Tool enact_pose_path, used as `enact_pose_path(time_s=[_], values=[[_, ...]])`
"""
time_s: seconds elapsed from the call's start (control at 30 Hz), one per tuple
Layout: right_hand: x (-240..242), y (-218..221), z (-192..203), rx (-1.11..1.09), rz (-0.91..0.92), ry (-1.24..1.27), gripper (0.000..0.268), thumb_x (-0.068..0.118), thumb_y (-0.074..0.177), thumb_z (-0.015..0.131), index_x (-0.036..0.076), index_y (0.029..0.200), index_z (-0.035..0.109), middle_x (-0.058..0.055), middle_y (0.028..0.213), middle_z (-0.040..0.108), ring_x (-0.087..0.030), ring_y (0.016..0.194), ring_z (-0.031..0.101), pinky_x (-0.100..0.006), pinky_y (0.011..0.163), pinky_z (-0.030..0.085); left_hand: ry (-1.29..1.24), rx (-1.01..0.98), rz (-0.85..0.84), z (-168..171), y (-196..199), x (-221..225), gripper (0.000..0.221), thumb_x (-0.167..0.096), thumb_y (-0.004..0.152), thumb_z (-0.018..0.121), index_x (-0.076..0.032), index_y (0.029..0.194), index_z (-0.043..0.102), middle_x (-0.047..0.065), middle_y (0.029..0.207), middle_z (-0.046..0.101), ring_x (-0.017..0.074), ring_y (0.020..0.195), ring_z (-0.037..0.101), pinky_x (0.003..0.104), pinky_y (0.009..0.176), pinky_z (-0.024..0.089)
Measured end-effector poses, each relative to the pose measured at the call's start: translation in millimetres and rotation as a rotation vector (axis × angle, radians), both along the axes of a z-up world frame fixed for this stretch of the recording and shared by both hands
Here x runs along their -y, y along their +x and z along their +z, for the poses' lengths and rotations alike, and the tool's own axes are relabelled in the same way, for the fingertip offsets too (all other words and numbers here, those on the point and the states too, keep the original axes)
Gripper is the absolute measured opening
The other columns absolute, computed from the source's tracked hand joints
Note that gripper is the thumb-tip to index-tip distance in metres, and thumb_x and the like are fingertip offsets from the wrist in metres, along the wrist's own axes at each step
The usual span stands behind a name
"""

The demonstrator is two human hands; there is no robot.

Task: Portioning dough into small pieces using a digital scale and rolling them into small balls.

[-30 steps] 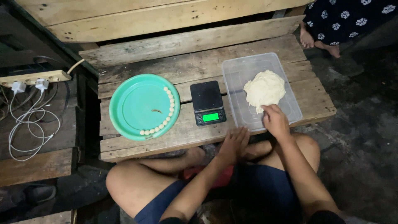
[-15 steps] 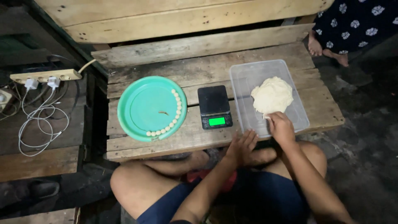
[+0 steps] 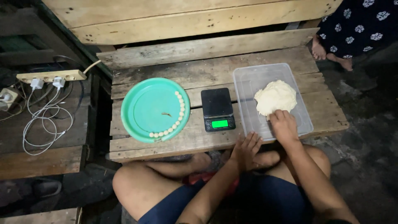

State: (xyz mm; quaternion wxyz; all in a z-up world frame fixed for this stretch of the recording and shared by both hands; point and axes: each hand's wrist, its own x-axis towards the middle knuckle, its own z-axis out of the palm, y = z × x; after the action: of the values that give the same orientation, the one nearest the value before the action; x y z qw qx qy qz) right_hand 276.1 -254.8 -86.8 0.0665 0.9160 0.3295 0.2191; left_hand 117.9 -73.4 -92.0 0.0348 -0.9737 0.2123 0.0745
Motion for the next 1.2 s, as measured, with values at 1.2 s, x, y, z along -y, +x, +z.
enact_pose_path(time_s=[1.2], values=[[-124.7, -148.0, 37.1, -0.998, -0.228, 1.593, 0.019, 0.002, 0.084, 0.076, -0.002, 0.102, 0.079, -0.013, 0.087, 0.070, -0.017, 0.088, 0.064, -0.035, 0.083, 0.055, 0.293, 0.020, 0.379, 77.6, 19.4, 32.1, 0.072, -0.050, 0.085, 0.050, -0.008, 0.144, 0.045, 0.016, 0.147, 0.032, 0.0360, 0.140, 0.023, 0.066, 0.113, 0.027]])
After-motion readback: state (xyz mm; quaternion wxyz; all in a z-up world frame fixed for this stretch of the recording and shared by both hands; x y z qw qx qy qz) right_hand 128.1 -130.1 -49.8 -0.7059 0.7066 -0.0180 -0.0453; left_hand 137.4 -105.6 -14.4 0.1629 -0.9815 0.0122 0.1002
